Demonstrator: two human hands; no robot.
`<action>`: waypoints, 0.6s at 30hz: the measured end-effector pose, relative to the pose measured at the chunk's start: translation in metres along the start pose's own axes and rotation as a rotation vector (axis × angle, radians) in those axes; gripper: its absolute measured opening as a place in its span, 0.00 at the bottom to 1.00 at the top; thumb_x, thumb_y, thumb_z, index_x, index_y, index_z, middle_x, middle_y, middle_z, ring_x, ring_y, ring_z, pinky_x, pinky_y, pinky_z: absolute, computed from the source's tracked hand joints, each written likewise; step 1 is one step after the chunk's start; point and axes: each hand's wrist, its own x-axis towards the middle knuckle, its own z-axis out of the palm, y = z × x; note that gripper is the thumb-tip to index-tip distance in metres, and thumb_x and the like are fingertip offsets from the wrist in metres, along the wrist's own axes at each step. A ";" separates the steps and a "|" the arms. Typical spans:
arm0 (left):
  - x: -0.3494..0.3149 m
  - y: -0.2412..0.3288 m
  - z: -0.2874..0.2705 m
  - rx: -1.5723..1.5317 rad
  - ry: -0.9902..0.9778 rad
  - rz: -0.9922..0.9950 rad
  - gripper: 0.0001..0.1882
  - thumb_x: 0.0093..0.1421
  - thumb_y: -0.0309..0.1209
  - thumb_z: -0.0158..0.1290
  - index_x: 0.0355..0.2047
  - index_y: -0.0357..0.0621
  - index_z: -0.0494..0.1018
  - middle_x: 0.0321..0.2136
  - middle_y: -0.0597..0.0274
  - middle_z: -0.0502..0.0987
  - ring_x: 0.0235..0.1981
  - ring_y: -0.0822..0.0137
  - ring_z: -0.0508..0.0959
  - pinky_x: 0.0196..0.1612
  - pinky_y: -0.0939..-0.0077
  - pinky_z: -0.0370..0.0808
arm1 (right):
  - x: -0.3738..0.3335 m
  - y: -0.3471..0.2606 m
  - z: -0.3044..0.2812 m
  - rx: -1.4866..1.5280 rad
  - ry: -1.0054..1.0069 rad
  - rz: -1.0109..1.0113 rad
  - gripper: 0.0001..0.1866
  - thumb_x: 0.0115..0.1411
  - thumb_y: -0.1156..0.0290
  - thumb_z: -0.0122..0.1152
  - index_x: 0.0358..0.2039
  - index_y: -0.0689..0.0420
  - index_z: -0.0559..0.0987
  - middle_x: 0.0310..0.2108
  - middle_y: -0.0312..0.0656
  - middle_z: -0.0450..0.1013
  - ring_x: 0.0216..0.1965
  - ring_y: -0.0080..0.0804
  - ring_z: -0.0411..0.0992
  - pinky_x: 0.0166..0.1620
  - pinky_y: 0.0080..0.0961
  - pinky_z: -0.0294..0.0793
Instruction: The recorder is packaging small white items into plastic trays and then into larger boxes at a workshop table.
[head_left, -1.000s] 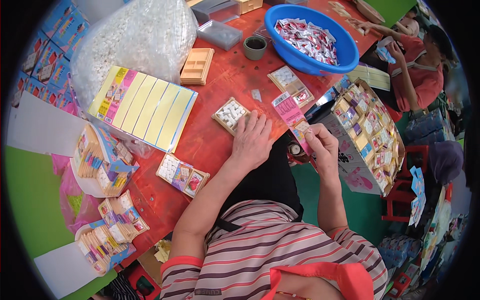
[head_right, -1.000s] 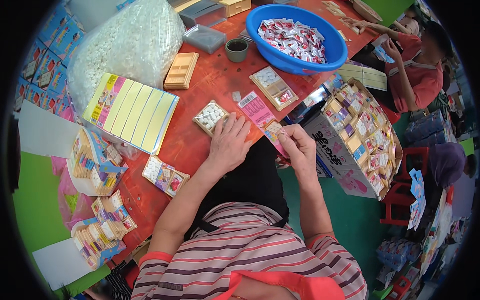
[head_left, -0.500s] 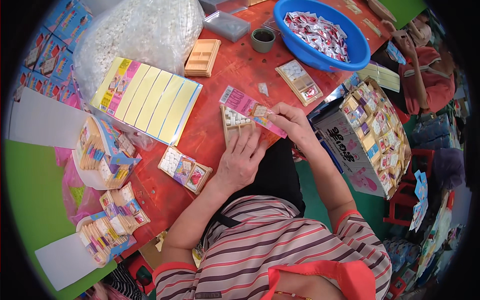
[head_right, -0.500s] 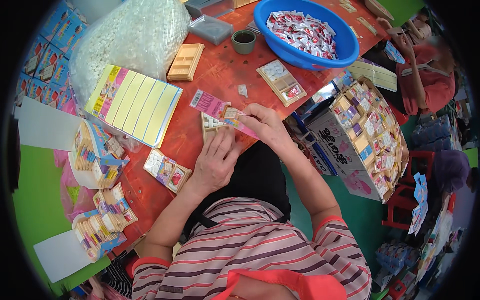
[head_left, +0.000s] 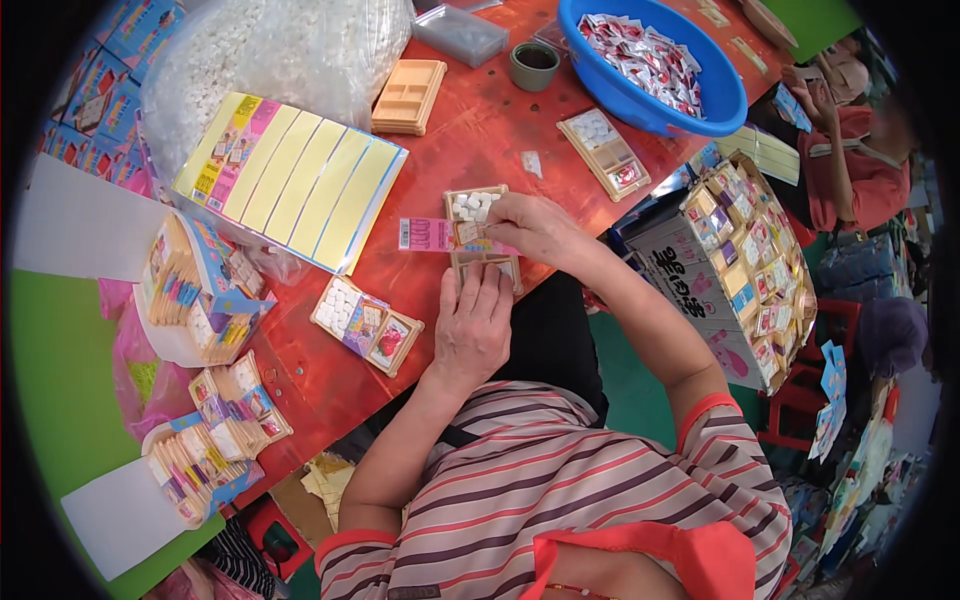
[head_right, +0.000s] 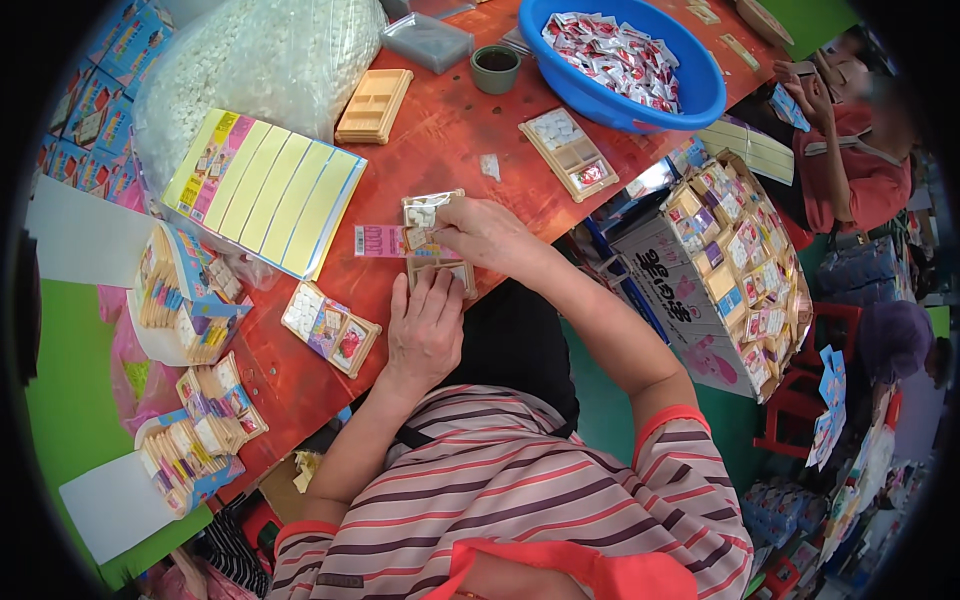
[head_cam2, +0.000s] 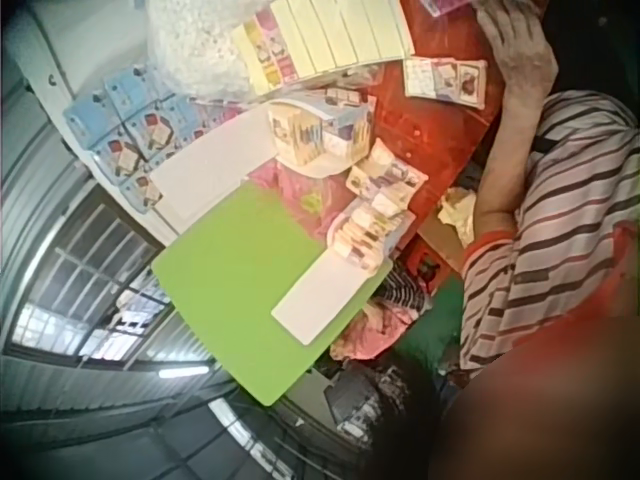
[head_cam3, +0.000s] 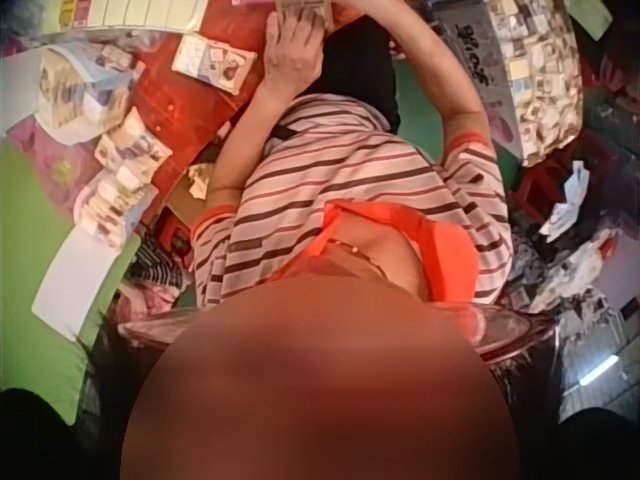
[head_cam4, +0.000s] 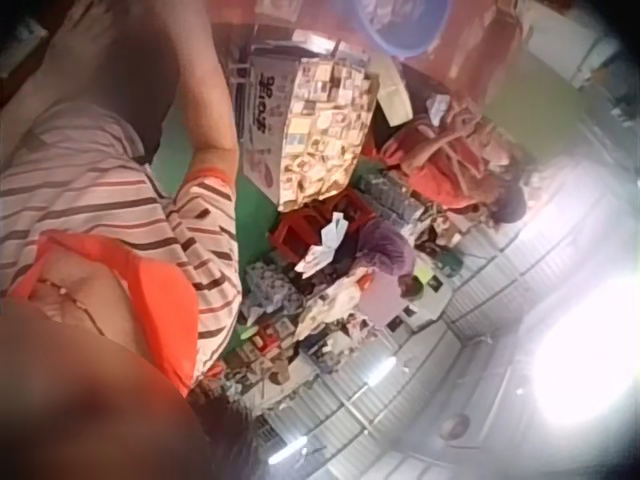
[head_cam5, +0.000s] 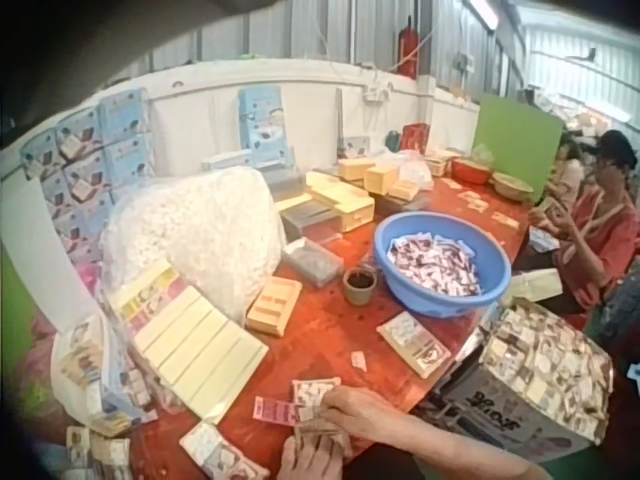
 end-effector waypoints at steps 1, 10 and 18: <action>0.000 0.000 0.000 0.025 0.009 -0.002 0.22 0.53 0.30 0.51 0.48 0.34 0.72 0.49 0.48 0.72 0.57 0.51 0.68 0.63 0.45 0.57 | 0.001 0.002 0.002 -0.048 -0.032 -0.014 0.13 0.58 0.64 0.57 0.32 0.64 0.78 0.28 0.54 0.75 0.34 0.51 0.75 0.36 0.40 0.71; -0.003 0.002 0.001 0.070 0.022 -0.011 0.19 0.54 0.32 0.54 0.46 0.39 0.75 0.49 0.55 0.73 0.58 0.56 0.67 0.62 0.43 0.48 | 0.002 0.000 0.006 -0.294 -0.080 -0.072 0.13 0.59 0.64 0.56 0.30 0.63 0.78 0.29 0.52 0.74 0.37 0.51 0.74 0.39 0.45 0.69; 0.001 -0.003 -0.001 0.070 0.049 0.015 0.19 0.54 0.33 0.50 0.45 0.39 0.76 0.48 0.51 0.73 0.61 0.49 0.63 0.64 0.33 0.43 | -0.003 -0.003 0.017 -0.540 -0.050 -0.090 0.08 0.58 0.66 0.57 0.29 0.58 0.76 0.31 0.43 0.70 0.39 0.42 0.72 0.42 0.40 0.63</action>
